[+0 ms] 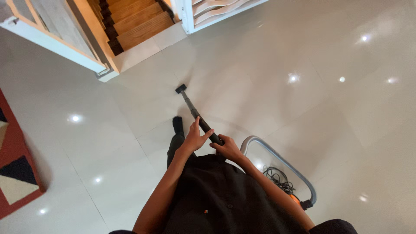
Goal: The person uses a vacuum cleaner with a long wand to clean a tiled floor. They move the vacuum head back and forth across the floor, navigating around a red bucket, a black trash bag, and a staircase.
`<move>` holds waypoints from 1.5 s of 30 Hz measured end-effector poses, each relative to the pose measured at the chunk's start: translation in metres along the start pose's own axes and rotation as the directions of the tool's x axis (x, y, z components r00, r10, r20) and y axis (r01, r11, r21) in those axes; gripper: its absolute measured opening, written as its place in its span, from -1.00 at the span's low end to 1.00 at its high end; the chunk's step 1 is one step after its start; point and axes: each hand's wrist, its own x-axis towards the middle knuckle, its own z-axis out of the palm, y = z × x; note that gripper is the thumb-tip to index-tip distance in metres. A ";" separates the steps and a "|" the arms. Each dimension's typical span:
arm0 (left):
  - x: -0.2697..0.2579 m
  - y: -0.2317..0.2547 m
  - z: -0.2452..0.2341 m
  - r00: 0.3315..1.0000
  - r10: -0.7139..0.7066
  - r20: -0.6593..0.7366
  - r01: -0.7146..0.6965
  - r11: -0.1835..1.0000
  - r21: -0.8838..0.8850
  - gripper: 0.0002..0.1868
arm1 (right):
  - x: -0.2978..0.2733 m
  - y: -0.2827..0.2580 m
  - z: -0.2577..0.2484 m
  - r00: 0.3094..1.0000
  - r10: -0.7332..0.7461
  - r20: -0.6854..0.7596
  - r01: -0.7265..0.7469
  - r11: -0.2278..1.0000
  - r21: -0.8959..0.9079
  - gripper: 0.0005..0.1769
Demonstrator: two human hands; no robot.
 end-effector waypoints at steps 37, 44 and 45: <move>0.195 -0.054 -0.322 0.989 -0.014 -0.147 -0.005 0.992 -0.129 0.21 | 0.337 -0.209 0.124 0.978 0.194 -0.073 -0.202 0.971 -0.129 -0.55; 0.107 -0.059 -0.205 0.994 -0.003 -0.109 -0.011 0.992 -0.129 0.23 | 0.203 -0.154 0.106 0.980 0.185 -0.069 -0.195 0.963 -0.188 -0.50; 0.093 -0.059 -0.188 0.993 0.004 -0.118 -0.019 0.992 -0.125 0.23 | 0.185 -0.142 0.105 0.982 0.176 -0.075 -0.186 0.967 -0.173 -0.51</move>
